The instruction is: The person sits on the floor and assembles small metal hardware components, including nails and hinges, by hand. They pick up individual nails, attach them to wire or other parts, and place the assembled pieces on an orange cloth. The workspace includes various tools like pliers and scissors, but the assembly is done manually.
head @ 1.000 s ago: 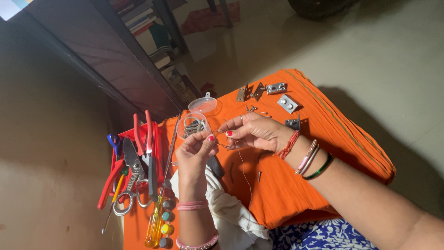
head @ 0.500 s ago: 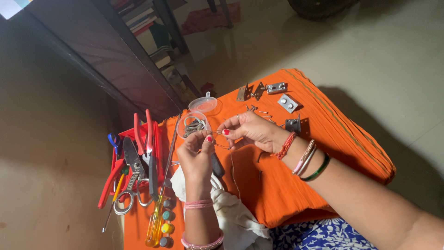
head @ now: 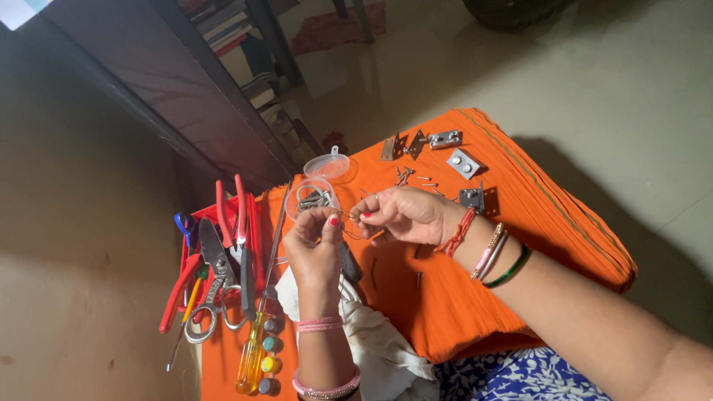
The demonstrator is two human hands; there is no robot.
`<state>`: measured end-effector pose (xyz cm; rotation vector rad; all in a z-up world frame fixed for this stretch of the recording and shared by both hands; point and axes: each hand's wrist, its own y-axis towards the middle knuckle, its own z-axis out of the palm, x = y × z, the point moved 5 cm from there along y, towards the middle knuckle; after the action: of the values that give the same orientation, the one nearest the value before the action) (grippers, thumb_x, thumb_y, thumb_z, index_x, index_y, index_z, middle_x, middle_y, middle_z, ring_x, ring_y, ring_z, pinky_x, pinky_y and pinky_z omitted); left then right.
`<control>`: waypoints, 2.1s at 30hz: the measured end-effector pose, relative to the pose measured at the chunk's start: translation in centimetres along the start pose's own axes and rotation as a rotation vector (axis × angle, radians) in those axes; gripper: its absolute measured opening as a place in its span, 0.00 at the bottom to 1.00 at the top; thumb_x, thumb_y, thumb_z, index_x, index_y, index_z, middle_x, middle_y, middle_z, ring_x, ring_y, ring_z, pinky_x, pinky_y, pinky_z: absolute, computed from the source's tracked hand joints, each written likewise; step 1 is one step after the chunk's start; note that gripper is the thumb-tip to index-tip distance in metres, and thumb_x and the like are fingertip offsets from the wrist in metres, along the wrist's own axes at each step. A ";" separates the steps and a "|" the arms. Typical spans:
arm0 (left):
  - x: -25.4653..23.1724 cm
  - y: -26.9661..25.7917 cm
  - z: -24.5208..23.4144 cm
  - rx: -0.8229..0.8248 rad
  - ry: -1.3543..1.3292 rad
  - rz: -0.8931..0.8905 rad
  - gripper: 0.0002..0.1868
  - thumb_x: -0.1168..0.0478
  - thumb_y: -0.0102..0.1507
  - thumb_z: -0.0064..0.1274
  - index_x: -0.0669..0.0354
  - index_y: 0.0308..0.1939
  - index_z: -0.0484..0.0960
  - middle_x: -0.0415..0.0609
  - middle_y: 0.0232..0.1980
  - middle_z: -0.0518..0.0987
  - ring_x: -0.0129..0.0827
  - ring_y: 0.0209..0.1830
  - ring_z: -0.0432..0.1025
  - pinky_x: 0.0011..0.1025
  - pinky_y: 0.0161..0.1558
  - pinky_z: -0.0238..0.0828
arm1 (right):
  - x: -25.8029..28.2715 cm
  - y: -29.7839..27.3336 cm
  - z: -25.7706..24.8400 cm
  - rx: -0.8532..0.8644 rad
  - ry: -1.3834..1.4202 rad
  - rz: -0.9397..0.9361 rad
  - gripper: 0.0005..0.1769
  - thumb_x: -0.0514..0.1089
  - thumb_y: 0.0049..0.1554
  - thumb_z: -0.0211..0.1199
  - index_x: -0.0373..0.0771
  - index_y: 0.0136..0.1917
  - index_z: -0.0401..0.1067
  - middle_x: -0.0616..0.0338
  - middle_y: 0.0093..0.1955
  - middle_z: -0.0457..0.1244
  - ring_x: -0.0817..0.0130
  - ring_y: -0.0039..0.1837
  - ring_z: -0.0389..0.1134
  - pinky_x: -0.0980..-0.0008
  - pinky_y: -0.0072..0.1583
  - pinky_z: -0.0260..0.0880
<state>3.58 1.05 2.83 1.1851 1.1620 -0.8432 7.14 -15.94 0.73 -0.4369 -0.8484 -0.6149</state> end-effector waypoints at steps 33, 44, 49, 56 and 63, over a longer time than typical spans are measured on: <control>-1.1 1.1 -1.6 -0.135 -0.121 0.096 0.04 0.70 0.69 0.53 0.69 0.45 0.79 0.47 0.43 0.81 0.24 0.41 0.74 0.23 0.44 0.72 | 3.7 9.3 9.9 -0.084 -0.136 0.033 0.06 0.44 0.53 0.59 0.41 0.35 0.70 0.62 0.32 0.63 0.74 0.36 0.62 0.65 0.43 0.61; 0.6 1.6 -0.6 -0.083 -0.077 0.068 0.04 0.70 0.68 0.49 0.68 0.45 0.78 0.51 0.38 0.83 0.30 0.35 0.78 0.29 0.42 0.81 | 5.3 2.7 2.5 -0.290 -0.267 0.061 0.07 0.42 0.49 0.58 0.40 0.32 0.67 0.60 0.29 0.60 0.74 0.31 0.59 0.66 0.37 0.57; 0.5 3.4 -1.6 -0.095 -0.084 0.161 0.04 0.71 0.68 0.53 0.69 0.45 0.79 0.48 0.43 0.81 0.26 0.41 0.76 0.25 0.45 0.77 | 5.1 9.0 9.6 -0.149 -0.215 -0.019 0.07 0.41 0.48 0.58 0.40 0.30 0.65 0.59 0.27 0.59 0.74 0.29 0.57 0.67 0.35 0.55; -3.3 4.4 -0.8 -0.111 -0.093 0.209 0.05 0.68 0.68 0.55 0.68 0.45 0.78 0.46 0.42 0.80 0.23 0.39 0.74 0.22 0.42 0.74 | 5.2 10.1 9.6 -0.146 -0.187 -0.051 0.08 0.40 0.46 0.58 0.39 0.27 0.63 0.58 0.25 0.58 0.73 0.26 0.55 0.68 0.31 0.53; -4.9 5.3 -1.2 -0.106 -0.116 0.273 0.05 0.70 0.68 0.55 0.69 0.46 0.79 0.48 0.40 0.81 0.25 0.37 0.75 0.23 0.40 0.74 | 5.7 10.3 11.2 -0.145 -0.176 -0.068 0.09 0.39 0.44 0.57 0.38 0.25 0.61 0.57 0.24 0.56 0.73 0.23 0.53 0.69 0.28 0.50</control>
<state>7.18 2.93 8.94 1.1602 0.9151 -0.6266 10.58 -3.61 10.75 -0.6020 -0.9933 -0.7112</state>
